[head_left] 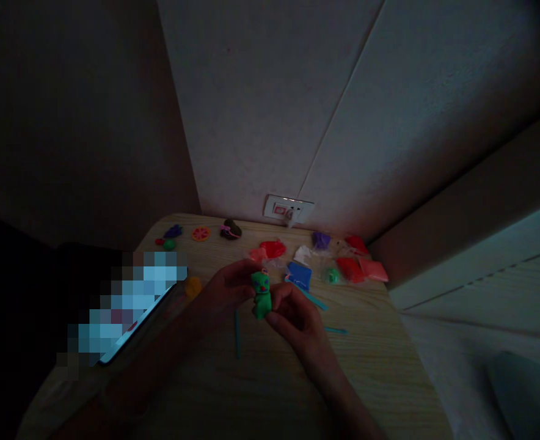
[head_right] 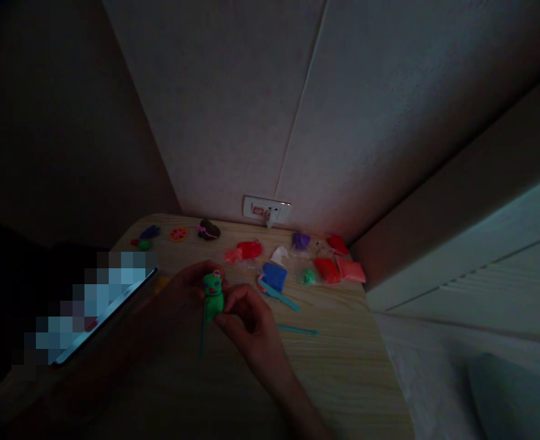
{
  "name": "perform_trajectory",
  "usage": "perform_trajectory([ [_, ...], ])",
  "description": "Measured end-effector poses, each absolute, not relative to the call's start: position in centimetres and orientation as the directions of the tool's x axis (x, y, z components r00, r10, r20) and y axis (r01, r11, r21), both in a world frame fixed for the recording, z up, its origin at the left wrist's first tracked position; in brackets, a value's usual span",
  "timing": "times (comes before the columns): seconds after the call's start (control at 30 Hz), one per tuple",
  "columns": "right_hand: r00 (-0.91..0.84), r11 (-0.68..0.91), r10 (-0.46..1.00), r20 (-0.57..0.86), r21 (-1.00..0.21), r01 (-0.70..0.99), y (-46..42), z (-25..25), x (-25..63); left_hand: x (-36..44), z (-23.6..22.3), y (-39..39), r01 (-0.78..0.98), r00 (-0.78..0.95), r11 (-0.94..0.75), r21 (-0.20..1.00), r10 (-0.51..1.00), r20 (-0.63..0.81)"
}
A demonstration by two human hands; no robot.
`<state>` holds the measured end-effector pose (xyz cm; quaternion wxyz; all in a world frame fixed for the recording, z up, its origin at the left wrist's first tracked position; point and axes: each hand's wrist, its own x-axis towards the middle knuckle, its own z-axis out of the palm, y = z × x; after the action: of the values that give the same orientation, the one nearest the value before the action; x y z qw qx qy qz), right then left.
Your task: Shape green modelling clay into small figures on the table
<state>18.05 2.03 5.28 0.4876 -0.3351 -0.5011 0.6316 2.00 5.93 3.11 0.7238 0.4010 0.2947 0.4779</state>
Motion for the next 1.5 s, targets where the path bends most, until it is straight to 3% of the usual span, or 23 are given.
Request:
perform_trajectory([
  [0.1, -0.302, -0.036, 0.952, 0.054, -0.958, -0.284, 2.0, 5.2, 18.0, 2.1, 2.9, 6.0, -0.534, 0.402, 0.295, 0.793, 0.913, -0.069],
  [0.3, -0.311, -0.062, 0.949, 0.042, -0.947, -0.316, 2.0, 5.0, 18.0, 2.3, 1.8, 6.6, -0.623, 0.437, 0.238, 0.745, 0.896, 0.078],
  [1.17, -0.317, -0.07, 0.947, 0.042, -0.941, -0.332, 1.9, 5.3, 18.2, 1.7, 1.6, 6.7, -0.602, 0.552, 0.237, 0.762, 0.813, 0.184],
  [1.5, -0.322, -0.068, 0.946, 0.041, -0.946, -0.318, 1.9, 5.0, 18.2, 1.7, 1.7, 6.5, -0.563, 0.501, 0.223, 0.796, 0.858, 0.114],
])
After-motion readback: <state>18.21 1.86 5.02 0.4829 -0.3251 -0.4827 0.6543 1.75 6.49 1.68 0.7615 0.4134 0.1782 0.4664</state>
